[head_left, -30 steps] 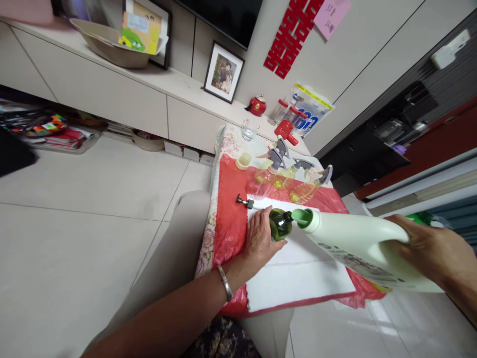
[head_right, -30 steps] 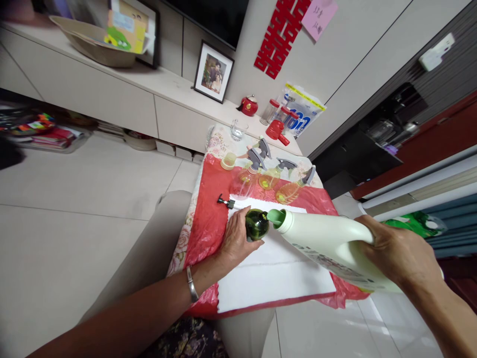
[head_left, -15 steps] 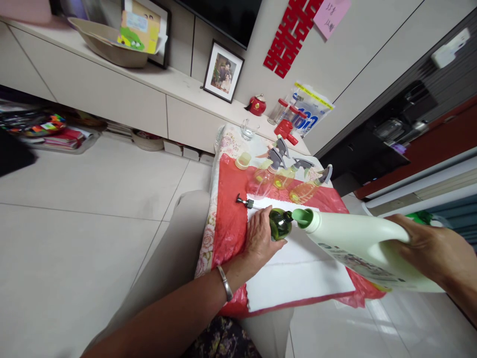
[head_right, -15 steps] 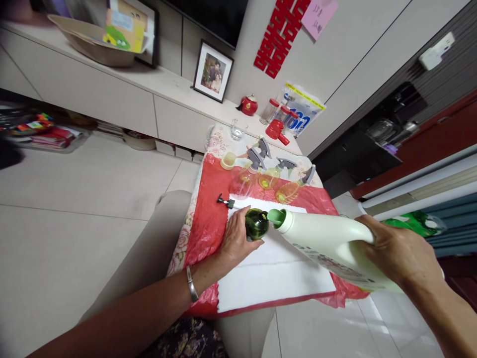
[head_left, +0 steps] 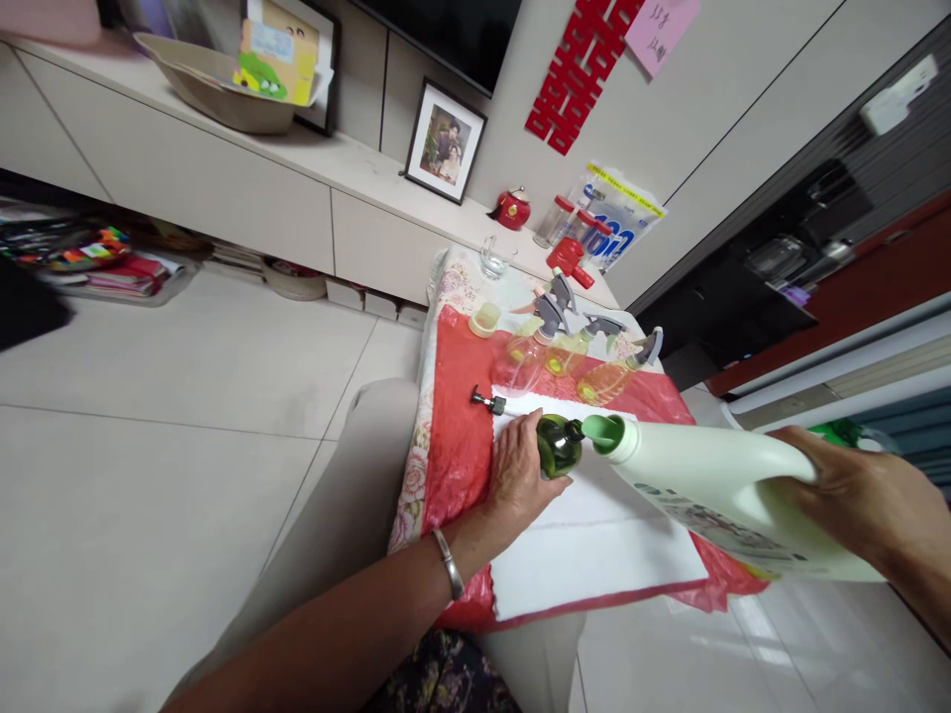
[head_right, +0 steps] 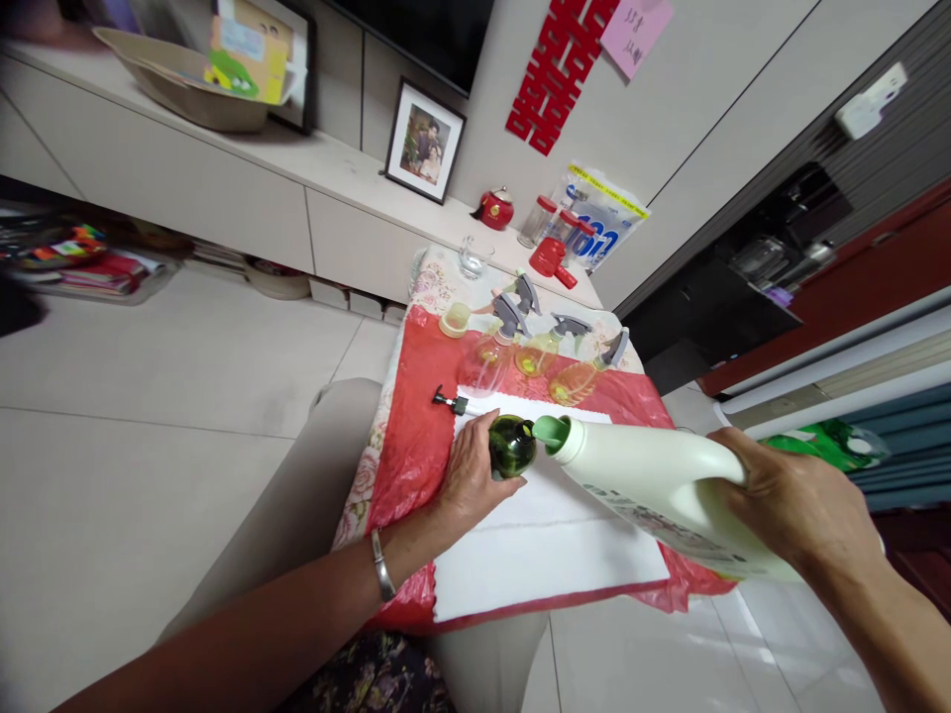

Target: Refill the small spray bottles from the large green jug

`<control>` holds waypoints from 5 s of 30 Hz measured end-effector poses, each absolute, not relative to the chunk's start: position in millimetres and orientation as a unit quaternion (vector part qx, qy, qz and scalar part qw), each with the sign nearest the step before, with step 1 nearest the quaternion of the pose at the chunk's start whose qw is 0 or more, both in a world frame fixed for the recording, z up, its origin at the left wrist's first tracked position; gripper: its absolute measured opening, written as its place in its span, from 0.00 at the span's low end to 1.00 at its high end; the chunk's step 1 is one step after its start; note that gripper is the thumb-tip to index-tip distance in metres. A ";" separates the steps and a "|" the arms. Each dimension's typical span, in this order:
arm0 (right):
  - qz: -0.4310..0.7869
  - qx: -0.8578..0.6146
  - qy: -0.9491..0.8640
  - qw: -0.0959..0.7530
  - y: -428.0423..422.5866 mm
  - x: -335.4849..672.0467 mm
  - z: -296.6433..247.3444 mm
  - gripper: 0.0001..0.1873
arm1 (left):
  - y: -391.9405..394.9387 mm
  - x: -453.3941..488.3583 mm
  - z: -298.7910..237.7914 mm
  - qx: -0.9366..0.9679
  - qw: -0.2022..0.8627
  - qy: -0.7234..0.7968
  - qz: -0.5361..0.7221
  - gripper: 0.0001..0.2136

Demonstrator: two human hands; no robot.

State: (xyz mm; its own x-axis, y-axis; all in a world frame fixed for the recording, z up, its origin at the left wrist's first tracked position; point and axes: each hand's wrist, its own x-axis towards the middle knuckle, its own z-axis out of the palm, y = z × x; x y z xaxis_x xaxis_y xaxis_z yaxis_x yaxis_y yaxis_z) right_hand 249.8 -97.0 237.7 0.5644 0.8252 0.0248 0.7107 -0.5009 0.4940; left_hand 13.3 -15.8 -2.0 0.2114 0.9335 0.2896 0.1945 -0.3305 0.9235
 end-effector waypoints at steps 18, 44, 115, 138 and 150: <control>0.130 0.852 0.463 0.209 -97.3 248.8 240.4 0.28 | -16.0 12.7 -0.2 0.670 0.401 0.422 0.460 0.45; 0.124 0.858 0.453 0.207 -94.0 249.3 239.1 0.29 | -15.6 12.5 -0.1 0.679 0.392 0.424 0.455 0.46; 0.133 0.849 0.467 0.206 -95.8 247.4 241.9 0.29 | -16.2 13.3 -1.7 0.668 0.397 0.419 0.469 0.46; 0.130 0.854 0.454 0.220 -94.4 246.5 241.6 0.30 | -16.1 12.9 -0.3 0.669 0.402 0.423 0.460 0.46; 0.126 0.855 0.445 0.234 -94.1 247.3 242.2 0.29 | -15.8 12.1 0.5 0.675 0.400 0.423 0.454 0.47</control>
State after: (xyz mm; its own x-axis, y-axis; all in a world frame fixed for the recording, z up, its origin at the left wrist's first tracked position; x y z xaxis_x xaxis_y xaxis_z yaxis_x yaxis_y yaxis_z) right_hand 247.3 -94.1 242.2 0.5726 0.8198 0.0065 0.7024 -0.4946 0.5119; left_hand 12.1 -15.8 0.5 0.2298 0.9338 0.2742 0.2086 -0.3224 0.9233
